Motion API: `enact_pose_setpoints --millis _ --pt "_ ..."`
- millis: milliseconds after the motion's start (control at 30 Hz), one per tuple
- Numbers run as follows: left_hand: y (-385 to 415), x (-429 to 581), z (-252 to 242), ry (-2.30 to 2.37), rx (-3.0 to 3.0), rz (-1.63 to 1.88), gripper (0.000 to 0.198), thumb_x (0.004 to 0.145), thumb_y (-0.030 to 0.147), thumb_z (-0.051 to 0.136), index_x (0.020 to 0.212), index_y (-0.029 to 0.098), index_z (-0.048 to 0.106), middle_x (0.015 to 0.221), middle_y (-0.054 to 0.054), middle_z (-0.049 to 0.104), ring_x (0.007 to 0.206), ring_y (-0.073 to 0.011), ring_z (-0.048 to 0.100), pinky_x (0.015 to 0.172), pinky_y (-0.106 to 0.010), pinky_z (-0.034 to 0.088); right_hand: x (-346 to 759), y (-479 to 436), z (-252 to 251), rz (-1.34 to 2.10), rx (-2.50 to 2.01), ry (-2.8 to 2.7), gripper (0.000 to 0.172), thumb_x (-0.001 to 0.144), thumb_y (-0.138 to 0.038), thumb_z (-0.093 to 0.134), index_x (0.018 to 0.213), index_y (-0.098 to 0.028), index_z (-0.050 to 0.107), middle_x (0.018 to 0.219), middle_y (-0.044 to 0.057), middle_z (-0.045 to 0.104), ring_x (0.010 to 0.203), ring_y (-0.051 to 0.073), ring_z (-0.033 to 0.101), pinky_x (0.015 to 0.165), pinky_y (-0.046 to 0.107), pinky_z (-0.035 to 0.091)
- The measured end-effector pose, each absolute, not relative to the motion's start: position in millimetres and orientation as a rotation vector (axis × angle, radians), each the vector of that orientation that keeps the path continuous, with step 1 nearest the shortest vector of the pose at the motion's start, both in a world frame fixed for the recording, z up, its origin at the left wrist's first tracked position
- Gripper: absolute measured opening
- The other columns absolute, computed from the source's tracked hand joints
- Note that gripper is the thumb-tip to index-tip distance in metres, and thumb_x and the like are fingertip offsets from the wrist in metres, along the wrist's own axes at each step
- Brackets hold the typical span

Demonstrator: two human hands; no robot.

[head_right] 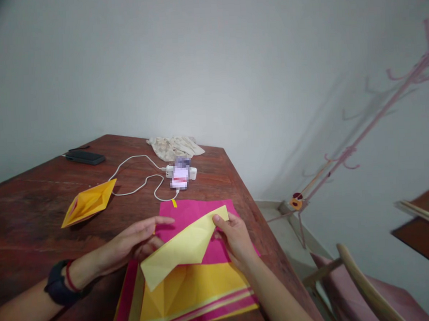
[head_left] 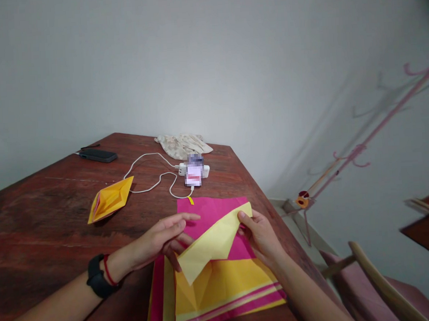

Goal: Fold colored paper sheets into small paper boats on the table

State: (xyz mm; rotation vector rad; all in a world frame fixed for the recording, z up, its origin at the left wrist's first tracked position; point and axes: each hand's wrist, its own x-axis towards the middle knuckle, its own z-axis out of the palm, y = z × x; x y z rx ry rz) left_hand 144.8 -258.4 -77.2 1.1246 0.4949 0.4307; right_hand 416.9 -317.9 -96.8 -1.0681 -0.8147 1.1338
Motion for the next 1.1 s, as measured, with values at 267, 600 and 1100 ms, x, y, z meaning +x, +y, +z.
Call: enact_pose_setpoints --millis 267,600,1100 --pt "-266.2 150.3 -78.4 0.556 1.166 0.264 0.045 0.077 0.057 0.073 0.094 0.015 0.068 0.081 -0.005 0.07 0.056 -0.0102 0.061 0.045 -0.016 0.038 416.7 -326.9 -97.8 1.128 -1.157 -1.059 0.05 0.077 -0.054 0.076 0.053 -0.018 0.051 0.036 -0.006 0.043 0.029 0.006 0.033 0.031 0.019 0.023" --pt "-281.3 150.9 -69.9 0.442 1.152 0.166 0.045 0.065 0.041 0.085 0.097 0.02 0.061 0.094 -0.001 0.065 0.076 -0.0129 0.061 0.058 -0.018 0.047 399.8 -334.6 -93.7 1.31 -0.945 -1.051 0.029 0.081 -0.043 0.076 0.073 -0.017 0.068 0.061 0.001 0.067 0.045 0.013 0.062 0.045 0.023 0.049" --pt "-278.0 140.6 -90.5 0.307 0.971 0.047 0.058 0.068 0.054 0.081 0.11 0.02 0.062 0.104 -0.007 0.066 0.091 -0.0228 0.068 0.076 -0.033 0.052 399.9 -340.7 -98.1 1.441 -0.956 -1.279 0.053 0.088 -0.049 0.066 0.047 -0.017 0.063 0.04 0.001 0.057 0.04 0.01 0.05 0.05 0.023 0.042"
